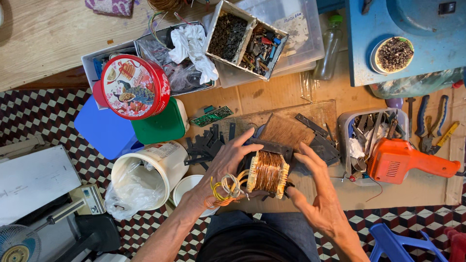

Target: The person fits dark metal mounting brackets and plates around a copper-wound transformer coil on a workbench, picking pieces one at a time from a container and the table and pressing them into position around the coil assembly by hand.

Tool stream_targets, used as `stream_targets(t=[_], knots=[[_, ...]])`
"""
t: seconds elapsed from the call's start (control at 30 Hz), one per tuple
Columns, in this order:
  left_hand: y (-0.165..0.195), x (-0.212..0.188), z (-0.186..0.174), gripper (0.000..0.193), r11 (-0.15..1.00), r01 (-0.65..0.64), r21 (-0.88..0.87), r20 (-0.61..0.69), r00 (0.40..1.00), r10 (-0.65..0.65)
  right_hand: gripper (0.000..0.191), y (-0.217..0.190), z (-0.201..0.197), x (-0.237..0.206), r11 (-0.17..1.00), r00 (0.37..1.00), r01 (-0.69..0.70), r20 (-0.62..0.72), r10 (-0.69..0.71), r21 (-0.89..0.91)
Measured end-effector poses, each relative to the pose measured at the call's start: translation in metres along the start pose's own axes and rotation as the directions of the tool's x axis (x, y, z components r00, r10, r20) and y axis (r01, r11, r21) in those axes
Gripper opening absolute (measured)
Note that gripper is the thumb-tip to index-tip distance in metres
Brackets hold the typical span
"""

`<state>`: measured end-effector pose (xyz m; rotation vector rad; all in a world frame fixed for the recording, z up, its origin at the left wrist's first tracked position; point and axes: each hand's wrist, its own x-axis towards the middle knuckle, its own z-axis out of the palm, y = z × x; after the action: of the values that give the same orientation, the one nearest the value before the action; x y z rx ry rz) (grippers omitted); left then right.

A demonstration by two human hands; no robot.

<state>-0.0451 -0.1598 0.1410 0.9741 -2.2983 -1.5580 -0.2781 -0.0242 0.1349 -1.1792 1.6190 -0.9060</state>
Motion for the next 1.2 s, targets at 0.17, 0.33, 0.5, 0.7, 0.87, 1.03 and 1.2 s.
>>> stream_targets(t=[0.17, 0.33, 0.5, 0.7, 0.87, 1.03, 1.2], knots=[[-0.012, 0.011, -0.004, 0.072, 0.999, -0.051, 0.009, 0.048, 0.998, 0.051, 0.096, -0.013, 0.000, 0.020, 0.983, 0.977, 0.156, 0.165, -0.139, -0.095], [-0.019, 0.012, -0.006, 0.077, 0.997, -0.076, -0.004, 0.064, 0.995, 0.077, 0.101, -0.016, 0.003, 0.037, 0.957, 0.957, 0.259, 0.169, -0.235, -0.131], [-0.021, 0.013, -0.004, 0.073, 0.998, -0.050, 0.033, 0.074, 0.996, 0.047, 0.091, -0.016, 0.005, 0.046, 0.940, 0.931, 0.322, 0.218, -0.293, -0.115], [-0.023, 0.010, -0.002, 0.072, 0.992, -0.106, 0.064, 0.047, 0.994, 0.103, 0.085, -0.019, 0.008, 0.047, 0.928, 0.923, 0.355, 0.200, -0.329, -0.112], [-0.025, 0.007, -0.001, 0.065, 0.978, -0.167, 0.122, 0.027, 0.986, 0.165, 0.085, -0.023, 0.009, 0.046, 0.923, 0.917, 0.369, 0.204, -0.341, -0.114], [-0.015, 0.005, -0.004, 0.066, 0.966, -0.223, 0.130, -0.001, 0.974, 0.225, 0.085, -0.033, 0.009, 0.043, 0.910, 0.911, 0.387, 0.213, -0.353, -0.147], [0.003, -0.004, -0.004, 0.083, 0.971, -0.139, 0.194, -0.007, 0.990, 0.143, 0.104, -0.034, 0.002, 0.018, 0.933, 0.940, 0.326, 0.157, -0.304, -0.149]])
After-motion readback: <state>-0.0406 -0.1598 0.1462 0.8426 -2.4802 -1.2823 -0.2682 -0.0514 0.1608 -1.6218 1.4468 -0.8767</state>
